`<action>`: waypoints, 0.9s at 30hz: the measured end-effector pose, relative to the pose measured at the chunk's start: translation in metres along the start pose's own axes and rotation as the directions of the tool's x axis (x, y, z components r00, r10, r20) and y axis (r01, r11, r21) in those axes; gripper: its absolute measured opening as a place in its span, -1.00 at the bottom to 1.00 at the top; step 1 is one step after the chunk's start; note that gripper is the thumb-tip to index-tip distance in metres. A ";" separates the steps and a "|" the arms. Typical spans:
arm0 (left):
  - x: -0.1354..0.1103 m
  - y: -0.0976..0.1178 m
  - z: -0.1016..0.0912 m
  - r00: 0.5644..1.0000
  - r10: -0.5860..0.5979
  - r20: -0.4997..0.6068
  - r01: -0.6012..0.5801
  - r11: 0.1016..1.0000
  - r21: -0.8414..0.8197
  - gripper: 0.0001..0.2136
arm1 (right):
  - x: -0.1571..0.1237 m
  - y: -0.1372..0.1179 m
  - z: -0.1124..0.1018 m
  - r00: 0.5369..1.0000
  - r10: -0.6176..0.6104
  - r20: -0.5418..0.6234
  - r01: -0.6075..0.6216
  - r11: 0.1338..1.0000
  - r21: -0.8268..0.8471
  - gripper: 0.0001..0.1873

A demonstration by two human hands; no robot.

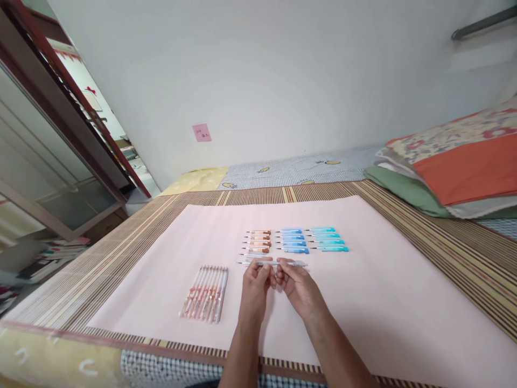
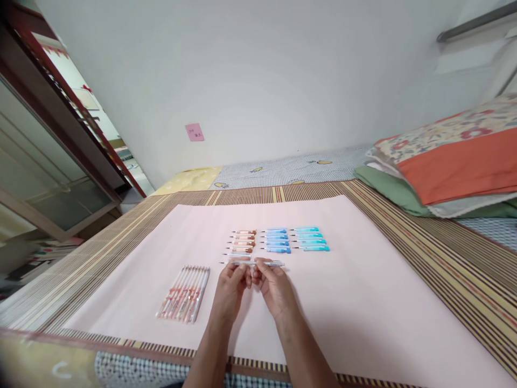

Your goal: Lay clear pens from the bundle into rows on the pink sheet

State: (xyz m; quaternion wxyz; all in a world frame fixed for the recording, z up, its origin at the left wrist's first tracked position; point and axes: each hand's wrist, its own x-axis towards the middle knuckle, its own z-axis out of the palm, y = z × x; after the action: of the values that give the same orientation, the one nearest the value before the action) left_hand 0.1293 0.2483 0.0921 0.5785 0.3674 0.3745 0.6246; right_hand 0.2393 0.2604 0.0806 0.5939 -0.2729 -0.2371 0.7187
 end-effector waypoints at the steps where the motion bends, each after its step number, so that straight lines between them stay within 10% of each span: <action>1: 0.000 -0.001 0.000 1.000 0.008 -0.012 -0.008 1.000 0.006 -0.66 | 0.000 0.000 0.000 1.000 0.001 -0.007 -0.001 1.000 0.004 -0.64; 10: 0.004 -0.003 -0.004 0.924 0.008 -0.382 -0.009 1.000 0.001 -0.55 | -0.002 0.005 0.003 0.999 -0.005 -0.046 0.003 0.999 -0.032 -0.57; 27: 0.007 0.007 -0.015 0.911 -0.017 -0.413 -0.088 0.968 -0.233 -0.61 | 0.002 -0.003 -0.004 0.982 0.137 -0.129 -0.097 0.956 0.277 -0.79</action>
State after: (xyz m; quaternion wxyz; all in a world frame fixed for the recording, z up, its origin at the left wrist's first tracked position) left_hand 0.1122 0.2546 0.0922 0.5162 0.1596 0.4006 0.7400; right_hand 0.2437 0.2634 0.0790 0.5976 -0.2553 -0.0761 0.7563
